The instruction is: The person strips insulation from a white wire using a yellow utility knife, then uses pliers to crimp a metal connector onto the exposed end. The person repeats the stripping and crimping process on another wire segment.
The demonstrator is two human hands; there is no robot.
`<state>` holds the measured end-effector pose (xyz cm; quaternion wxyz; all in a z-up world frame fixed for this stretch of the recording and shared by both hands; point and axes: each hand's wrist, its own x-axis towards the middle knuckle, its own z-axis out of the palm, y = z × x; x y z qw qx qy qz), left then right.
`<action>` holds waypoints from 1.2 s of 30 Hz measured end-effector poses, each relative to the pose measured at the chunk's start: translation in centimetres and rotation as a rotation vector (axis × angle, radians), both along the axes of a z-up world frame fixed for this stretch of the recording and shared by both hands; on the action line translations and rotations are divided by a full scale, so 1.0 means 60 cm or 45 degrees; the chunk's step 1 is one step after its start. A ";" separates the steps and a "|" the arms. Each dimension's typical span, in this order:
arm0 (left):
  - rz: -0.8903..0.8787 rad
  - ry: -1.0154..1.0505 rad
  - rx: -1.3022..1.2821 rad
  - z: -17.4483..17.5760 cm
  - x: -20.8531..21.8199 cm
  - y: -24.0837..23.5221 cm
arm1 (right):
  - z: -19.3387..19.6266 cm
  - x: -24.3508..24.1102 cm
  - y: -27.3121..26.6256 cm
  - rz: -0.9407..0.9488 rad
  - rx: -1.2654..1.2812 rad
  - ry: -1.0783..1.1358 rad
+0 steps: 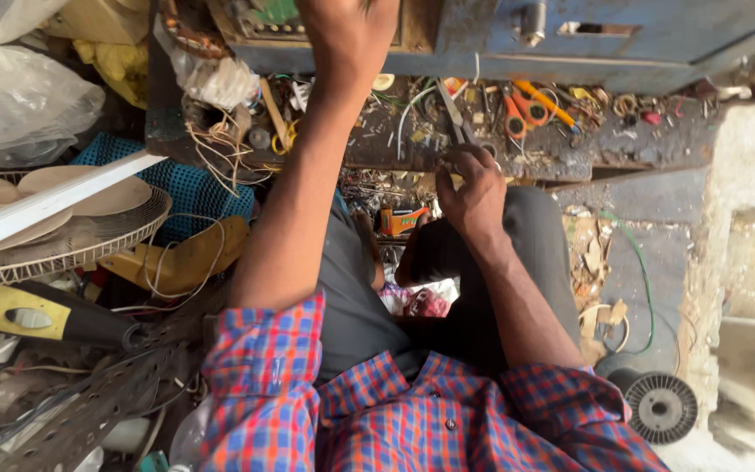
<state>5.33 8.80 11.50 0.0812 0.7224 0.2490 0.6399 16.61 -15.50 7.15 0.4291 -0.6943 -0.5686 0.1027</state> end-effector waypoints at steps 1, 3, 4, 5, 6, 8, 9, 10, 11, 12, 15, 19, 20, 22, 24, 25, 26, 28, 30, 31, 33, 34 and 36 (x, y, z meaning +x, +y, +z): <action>-0.062 0.020 -0.124 -0.006 0.004 -0.019 | 0.000 0.004 0.001 0.008 0.018 -0.007; -0.177 0.071 -0.379 -0.032 0.004 -0.062 | -0.002 0.006 0.004 0.037 0.047 -0.014; -0.181 -0.012 -0.412 -0.049 0.006 -0.078 | -0.003 0.007 0.005 0.038 0.041 0.005; -0.185 -0.089 -0.452 -0.068 0.011 -0.095 | -0.005 0.005 0.005 0.038 0.028 0.031; -0.187 -0.166 -0.492 -0.086 0.019 -0.105 | -0.007 0.004 0.006 0.038 0.015 0.057; -0.189 -0.343 -0.690 -0.119 0.036 -0.122 | -0.010 0.000 0.000 0.030 -0.007 0.067; -0.195 -0.434 -0.772 -0.126 0.047 -0.119 | -0.008 0.002 0.004 0.026 0.001 0.066; -0.206 -0.489 -0.771 -0.131 0.056 -0.119 | -0.005 0.003 0.006 0.028 0.003 0.054; -0.220 -0.543 -0.772 -0.134 0.063 -0.120 | -0.001 0.005 0.007 0.028 0.005 0.044; -0.234 -0.596 -0.772 -0.136 0.068 -0.120 | 0.002 0.008 0.008 0.027 0.007 0.033; -0.243 -0.638 -0.793 -0.141 0.072 -0.130 | 0.003 0.008 0.007 0.034 0.009 0.050; -0.267 -0.705 -0.752 -0.138 0.081 -0.139 | 0.004 0.009 0.009 0.031 -0.022 0.074; -0.237 -0.693 -0.741 -0.135 0.084 -0.139 | 0.004 0.010 0.010 0.034 -0.017 0.066; -0.201 -0.659 -0.706 -0.132 0.088 -0.140 | 0.003 0.011 0.009 0.034 -0.017 0.066; -0.188 -0.619 -0.652 -0.127 0.089 -0.143 | 0.003 0.011 0.010 0.031 -0.025 0.081; -0.129 -0.579 -0.648 -0.125 0.089 -0.144 | 0.003 0.011 0.011 0.027 -0.031 0.069; -0.071 -0.539 -0.643 -0.122 0.089 -0.146 | 0.002 0.011 0.011 0.023 -0.036 0.057; 0.020 -0.473 -0.627 -0.117 0.092 -0.150 | 0.002 0.013 0.013 0.022 -0.034 0.052; 0.092 -0.419 -0.608 -0.113 0.093 -0.156 | 0.001 0.012 0.010 0.036 -0.024 0.068; 0.097 -0.412 -0.592 -0.111 0.095 -0.156 | 0.001 0.013 0.011 0.036 -0.030 0.055; 0.108 -0.398 -0.567 -0.109 0.098 -0.156 | 0.002 0.014 0.011 0.036 -0.048 0.029; 0.091 -0.422 -0.566 -0.111 0.099 -0.156 | 0.001 0.014 0.010 0.038 -0.038 0.033; 0.056 -0.469 -0.561 -0.115 0.100 -0.153 | 0.000 0.013 0.010 0.041 -0.016 0.040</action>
